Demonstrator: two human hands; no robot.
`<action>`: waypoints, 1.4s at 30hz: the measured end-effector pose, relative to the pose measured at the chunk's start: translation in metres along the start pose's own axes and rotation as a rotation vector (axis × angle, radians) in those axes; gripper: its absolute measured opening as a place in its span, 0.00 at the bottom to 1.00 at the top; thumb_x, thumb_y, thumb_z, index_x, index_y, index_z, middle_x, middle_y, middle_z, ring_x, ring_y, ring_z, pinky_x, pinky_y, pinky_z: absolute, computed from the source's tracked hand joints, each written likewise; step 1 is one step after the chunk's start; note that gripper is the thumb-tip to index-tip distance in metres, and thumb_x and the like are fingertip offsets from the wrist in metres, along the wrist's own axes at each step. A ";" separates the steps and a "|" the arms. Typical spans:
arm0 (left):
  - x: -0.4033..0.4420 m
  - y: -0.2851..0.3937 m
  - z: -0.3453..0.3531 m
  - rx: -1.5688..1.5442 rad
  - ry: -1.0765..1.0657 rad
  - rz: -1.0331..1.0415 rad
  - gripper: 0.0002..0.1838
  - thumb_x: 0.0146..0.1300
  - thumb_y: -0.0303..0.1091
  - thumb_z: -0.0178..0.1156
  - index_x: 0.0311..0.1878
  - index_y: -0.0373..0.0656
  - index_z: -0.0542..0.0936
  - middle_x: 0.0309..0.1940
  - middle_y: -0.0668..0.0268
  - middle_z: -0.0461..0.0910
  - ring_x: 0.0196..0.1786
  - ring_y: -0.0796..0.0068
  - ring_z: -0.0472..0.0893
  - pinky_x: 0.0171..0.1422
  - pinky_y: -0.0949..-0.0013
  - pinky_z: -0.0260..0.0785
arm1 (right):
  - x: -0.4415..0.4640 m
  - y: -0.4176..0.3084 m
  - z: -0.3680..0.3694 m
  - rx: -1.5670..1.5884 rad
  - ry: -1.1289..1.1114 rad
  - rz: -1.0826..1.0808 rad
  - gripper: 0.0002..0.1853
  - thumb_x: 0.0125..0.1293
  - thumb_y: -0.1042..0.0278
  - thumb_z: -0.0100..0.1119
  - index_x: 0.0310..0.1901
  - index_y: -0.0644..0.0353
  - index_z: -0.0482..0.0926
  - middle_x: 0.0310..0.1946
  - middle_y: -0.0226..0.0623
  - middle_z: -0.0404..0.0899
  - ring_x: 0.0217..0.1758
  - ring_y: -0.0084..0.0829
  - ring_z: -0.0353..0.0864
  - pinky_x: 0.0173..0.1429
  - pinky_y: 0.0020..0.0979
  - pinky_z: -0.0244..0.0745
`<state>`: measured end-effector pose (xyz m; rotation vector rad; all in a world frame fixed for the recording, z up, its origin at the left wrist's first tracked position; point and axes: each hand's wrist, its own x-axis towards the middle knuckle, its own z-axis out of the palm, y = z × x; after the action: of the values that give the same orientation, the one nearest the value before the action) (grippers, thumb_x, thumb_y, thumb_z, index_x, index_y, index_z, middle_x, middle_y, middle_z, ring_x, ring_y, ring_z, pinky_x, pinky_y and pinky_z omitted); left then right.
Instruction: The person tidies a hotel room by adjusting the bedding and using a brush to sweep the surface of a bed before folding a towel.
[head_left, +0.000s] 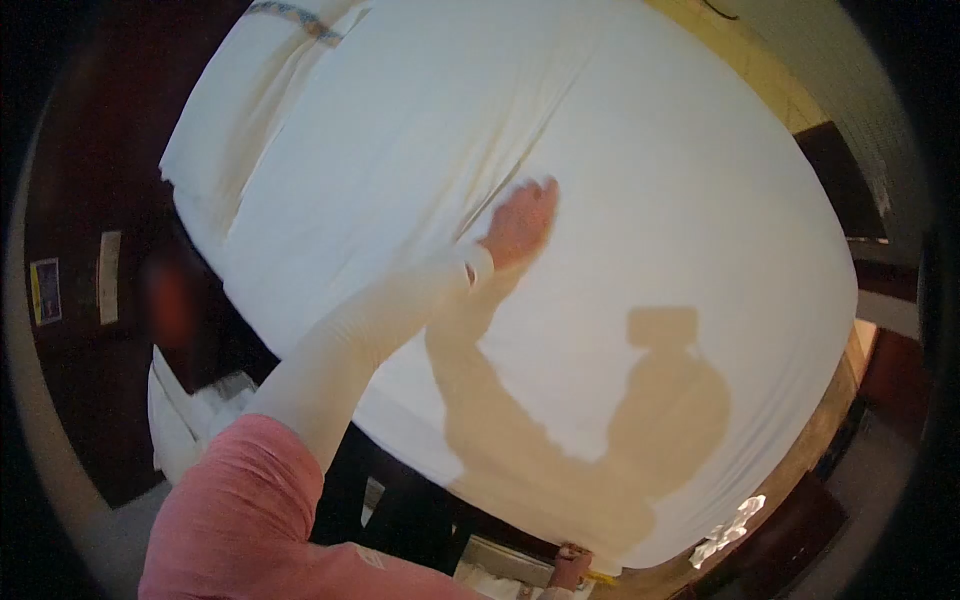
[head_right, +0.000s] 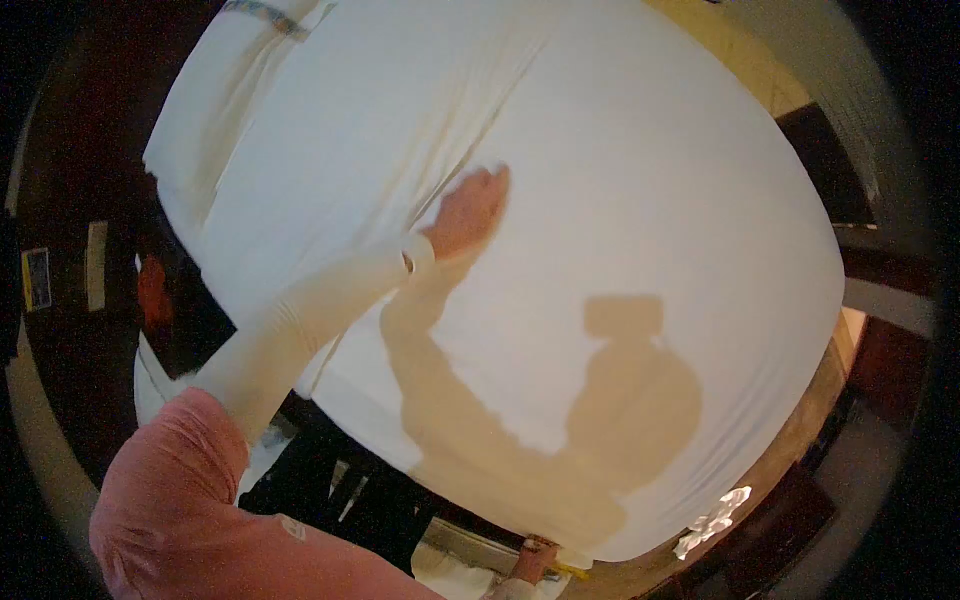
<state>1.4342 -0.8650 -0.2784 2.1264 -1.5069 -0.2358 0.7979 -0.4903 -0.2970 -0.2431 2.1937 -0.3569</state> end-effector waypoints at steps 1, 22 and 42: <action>-0.022 0.005 -0.007 -0.108 -0.071 0.071 0.18 0.60 0.31 0.51 0.54 0.44 0.70 0.33 0.58 0.72 0.38 0.54 0.74 0.38 0.54 0.68 | 0.004 0.006 -0.010 0.012 -0.019 0.022 0.12 0.51 0.77 0.56 0.40 0.65 0.72 0.38 0.41 0.75 0.33 0.32 0.75 0.34 0.33 0.69; -0.278 -0.191 -0.187 0.370 0.167 -0.103 0.14 0.55 0.28 0.55 0.45 0.36 0.73 0.33 0.55 0.70 0.38 0.58 0.72 0.44 0.60 0.68 | -0.254 -0.278 0.330 -0.770 -0.615 -1.589 0.09 0.61 0.73 0.56 0.41 0.68 0.73 0.30 0.46 0.80 0.29 0.33 0.77 0.35 0.33 0.73; -0.438 -0.502 -0.290 -0.490 0.000 -0.963 0.18 0.53 0.44 0.65 0.33 0.34 0.82 0.28 0.63 0.81 0.31 0.73 0.78 0.41 0.69 0.70 | -0.410 -0.111 0.508 -2.043 -1.537 -1.809 0.29 0.60 0.36 0.51 0.48 0.55 0.77 0.33 0.44 0.80 0.37 0.46 0.80 0.43 0.46 0.74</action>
<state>1.8128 -0.2491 -0.3517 2.2301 -0.2496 -0.8309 1.4550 -0.5577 -0.2466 -2.3122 -0.4625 0.9883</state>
